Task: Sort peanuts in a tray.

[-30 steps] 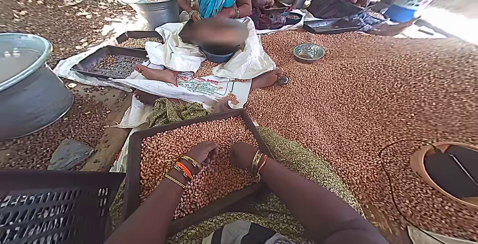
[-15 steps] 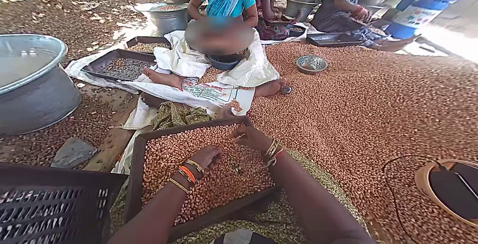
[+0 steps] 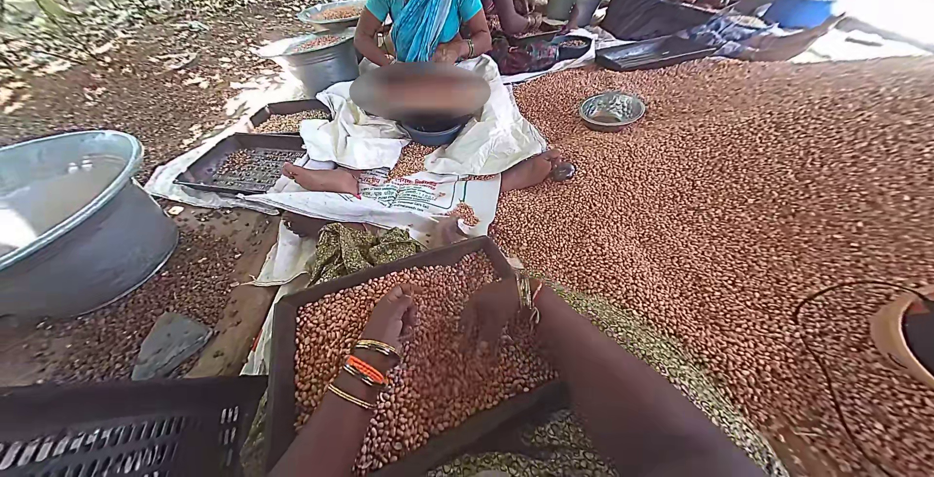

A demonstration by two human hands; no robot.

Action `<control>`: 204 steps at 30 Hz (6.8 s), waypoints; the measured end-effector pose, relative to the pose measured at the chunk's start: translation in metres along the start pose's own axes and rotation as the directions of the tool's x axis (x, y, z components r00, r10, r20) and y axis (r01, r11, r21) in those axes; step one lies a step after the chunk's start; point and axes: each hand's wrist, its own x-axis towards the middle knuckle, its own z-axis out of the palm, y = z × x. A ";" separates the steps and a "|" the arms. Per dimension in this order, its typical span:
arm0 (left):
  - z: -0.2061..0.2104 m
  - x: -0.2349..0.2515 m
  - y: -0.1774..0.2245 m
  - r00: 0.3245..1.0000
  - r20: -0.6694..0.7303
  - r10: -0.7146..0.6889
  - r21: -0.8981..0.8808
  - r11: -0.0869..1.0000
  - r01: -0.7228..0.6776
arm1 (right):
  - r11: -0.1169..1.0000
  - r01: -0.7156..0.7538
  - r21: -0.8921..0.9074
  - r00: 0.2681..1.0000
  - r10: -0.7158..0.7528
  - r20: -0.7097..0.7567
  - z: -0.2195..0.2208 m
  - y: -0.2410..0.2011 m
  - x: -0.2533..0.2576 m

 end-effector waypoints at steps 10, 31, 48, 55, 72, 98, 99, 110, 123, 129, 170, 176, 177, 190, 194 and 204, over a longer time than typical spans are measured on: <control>0.005 0.002 -0.006 0.992 0.091 -0.084 0.005 0.996 0.084 | 0.883 -0.439 0.168 0.517 0.401 -0.756 -0.027 0.029 -0.010; -0.002 0.000 -0.006 0.986 0.117 -0.118 0.093 0.990 0.108 | 0.798 -0.592 0.115 0.537 0.497 -0.682 -0.018 0.023 0.009; 0.003 0.001 -0.008 0.980 0.158 -0.121 0.129 0.986 0.101 | 0.864 -0.502 -0.039 0.674 0.362 -0.644 -0.012 0.020 0.013; 0.004 0.000 -0.008 0.978 0.161 -0.136 0.148 0.983 0.112 | 0.789 -0.592 -0.166 0.766 0.486 -0.422 0.001 0.006 0.011; 0.000 0.004 -0.011 0.969 0.205 -0.137 0.185 0.978 0.100 | 0.964 -0.240 -0.116 0.894 0.173 -0.414 0.006 -0.007 -0.035; 0.001 0.004 -0.010 0.967 0.205 -0.149 0.202 0.974 0.107 | 0.908 -0.286 -0.307 0.943 0.211 -0.257 0.030 0.019 -0.020; 0.002 0.004 -0.010 0.967 0.204 -0.151 0.205 0.973 0.109 | 0.896 -0.312 -0.315 0.940 0.244 -0.238 0.030 0.016 -0.017; 0.002 0.005 -0.011 0.968 0.196 -0.156 0.216 0.970 0.113 | 0.870 -0.353 -0.345 0.933 0.300 -0.198 0.029 0.012 -0.015; 0.001 0.005 -0.010 0.965 0.219 -0.147 0.252 0.964 0.090 | 0.974 -0.182 -0.136 0.978 0.165 -0.131 0.018 -0.004 -0.051; 0.002 0.003 -0.008 0.965 0.216 -0.147 0.238 0.967 0.094 | 0.909 -0.256 -0.330 0.967 0.246 -0.072 0.027 0.003 -0.026; 0.003 0.004 -0.008 0.965 0.201 -0.167 0.252 0.961 0.113 | 0.929 -0.236 -0.286 0.924 0.123 -0.362 0.035 -0.011 0.020; 0.001 0.003 -0.008 0.967 0.199 -0.157 0.246 0.964 0.105 | 0.915 -0.298 -0.274 0.928 0.210 -0.307 0.047 -0.012 0.040; 0.001 0.003 -0.008 0.968 0.199 -0.154 0.243 0.965 0.103 | 0.908 -0.310 -0.280 0.928 0.226 -0.296 0.045 -0.010 0.039; 0.010 -0.012 -0.002 0.935 0.229 -0.272 0.013 0.961 0.277 | 0.997 -0.079 0.018 0.754 0.071 -0.653 0.035 -0.024 0.018; 0.012 -0.008 0.000 0.972 0.076 -0.221 0.064 0.974 0.216 | 0.987 -0.043 -0.157 0.943 -0.012 -0.332 0.046 -0.001 0.037; 0.008 -0.007 -0.002 0.959 0.229 -0.165 0.217 0.969 0.115 | 0.936 -0.250 -0.248 0.922 0.152 -0.356 0.042 -0.024 0.005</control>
